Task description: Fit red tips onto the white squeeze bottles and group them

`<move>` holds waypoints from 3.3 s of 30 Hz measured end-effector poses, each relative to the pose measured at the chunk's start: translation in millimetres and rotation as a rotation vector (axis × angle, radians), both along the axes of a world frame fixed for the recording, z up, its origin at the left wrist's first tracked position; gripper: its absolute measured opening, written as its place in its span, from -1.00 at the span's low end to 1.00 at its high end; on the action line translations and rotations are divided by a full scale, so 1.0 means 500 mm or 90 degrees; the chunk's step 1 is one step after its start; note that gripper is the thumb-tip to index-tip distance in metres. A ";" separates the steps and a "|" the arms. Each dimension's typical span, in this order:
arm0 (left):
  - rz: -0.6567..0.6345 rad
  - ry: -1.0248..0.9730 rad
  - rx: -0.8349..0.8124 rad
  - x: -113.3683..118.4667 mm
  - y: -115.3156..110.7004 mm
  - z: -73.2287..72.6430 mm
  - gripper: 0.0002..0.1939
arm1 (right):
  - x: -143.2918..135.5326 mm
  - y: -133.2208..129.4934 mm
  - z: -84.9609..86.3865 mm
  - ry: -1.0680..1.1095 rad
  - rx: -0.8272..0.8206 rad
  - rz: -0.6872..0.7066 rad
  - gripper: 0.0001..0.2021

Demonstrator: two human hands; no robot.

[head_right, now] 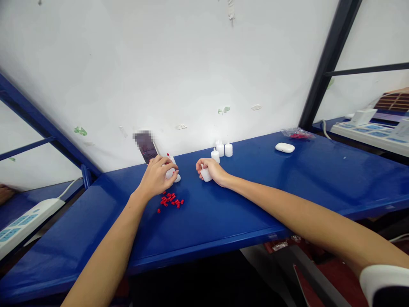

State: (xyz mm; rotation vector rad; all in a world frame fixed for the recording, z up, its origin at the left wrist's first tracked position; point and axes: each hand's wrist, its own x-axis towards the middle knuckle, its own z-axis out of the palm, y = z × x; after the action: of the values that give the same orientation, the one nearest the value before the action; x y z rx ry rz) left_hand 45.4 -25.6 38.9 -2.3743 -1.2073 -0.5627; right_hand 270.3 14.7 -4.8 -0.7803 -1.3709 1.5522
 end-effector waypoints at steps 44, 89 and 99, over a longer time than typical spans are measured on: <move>0.170 -0.149 -0.659 -0.073 -0.048 0.027 -0.79 | 0.000 -0.047 0.006 -0.400 0.467 0.076 -0.74; -0.252 -0.742 -0.456 0.114 -0.052 -0.054 -0.78 | -0.029 -0.067 0.011 -0.022 0.208 0.122 -0.70; -0.282 -0.834 -0.553 0.122 -0.044 -0.064 -0.66 | -0.033 -0.070 0.010 0.053 0.179 0.125 -0.67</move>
State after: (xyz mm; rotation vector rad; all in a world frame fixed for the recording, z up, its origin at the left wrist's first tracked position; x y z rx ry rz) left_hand 106.5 -47.5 7.0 -2.9923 -1.5532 -2.4148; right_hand 253.7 -20.5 0.2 -0.4158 -1.5977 1.4774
